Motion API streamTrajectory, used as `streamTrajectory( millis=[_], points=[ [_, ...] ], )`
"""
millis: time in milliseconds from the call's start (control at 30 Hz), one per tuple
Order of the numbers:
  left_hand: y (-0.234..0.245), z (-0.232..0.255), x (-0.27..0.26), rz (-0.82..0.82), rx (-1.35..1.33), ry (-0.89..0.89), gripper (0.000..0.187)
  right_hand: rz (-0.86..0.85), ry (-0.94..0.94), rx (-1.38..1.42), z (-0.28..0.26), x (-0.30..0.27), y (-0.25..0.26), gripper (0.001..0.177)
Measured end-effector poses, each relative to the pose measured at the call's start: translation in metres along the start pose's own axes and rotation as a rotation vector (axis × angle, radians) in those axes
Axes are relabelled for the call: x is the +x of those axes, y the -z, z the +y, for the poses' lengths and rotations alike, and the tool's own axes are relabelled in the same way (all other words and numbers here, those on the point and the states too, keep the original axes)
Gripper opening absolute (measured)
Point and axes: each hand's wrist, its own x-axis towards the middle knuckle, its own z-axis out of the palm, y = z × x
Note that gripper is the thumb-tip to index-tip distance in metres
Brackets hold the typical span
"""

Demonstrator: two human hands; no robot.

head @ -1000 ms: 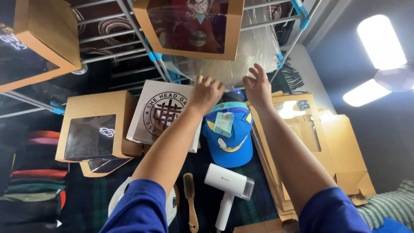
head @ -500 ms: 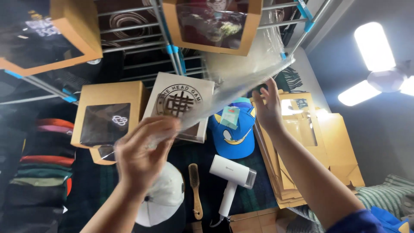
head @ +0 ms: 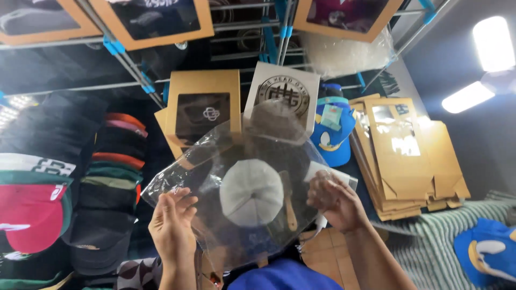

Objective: The person prepares hats for shipping by steaming them, brushing them with a small brush, placing them into plastic bags, and then putting the bagged hats into boxes.

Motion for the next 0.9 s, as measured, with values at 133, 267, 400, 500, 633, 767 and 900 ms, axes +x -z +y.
streamTrajectory(
  millis=[133,267,400,500,633,767,900],
  points=[
    [0.047,0.009,0.011,-0.052,-0.026,0.084,0.055,-0.013,0.108,0.141,0.029,-0.026,-0.033,0.043],
    [0.06,0.012,0.01,-0.248,0.001,0.073,0.072,-0.111,0.124,-0.177,0.069,-0.042,-0.102,0.049],
    [0.068,0.006,0.016,-0.436,0.018,0.106,0.078,0.181,0.224,-0.32,0.097,-0.043,-0.092,0.026],
    [0.069,0.023,0.025,-0.468,0.14,0.123,0.1,0.378,0.255,-0.658,0.087,-0.049,-0.087,0.027],
    [0.071,0.037,0.02,-0.455,0.321,0.215,0.072,0.515,0.312,-0.977,0.07,-0.063,-0.103,0.027],
    [0.071,0.021,-0.002,-0.468,0.546,-0.485,0.073,0.529,0.293,-0.808,0.077,-0.065,-0.104,0.026],
    [0.042,0.0,-0.036,-0.871,0.56,-0.917,0.061,0.307,0.234,-0.634,0.093,-0.058,-0.127,0.036]
  ],
)
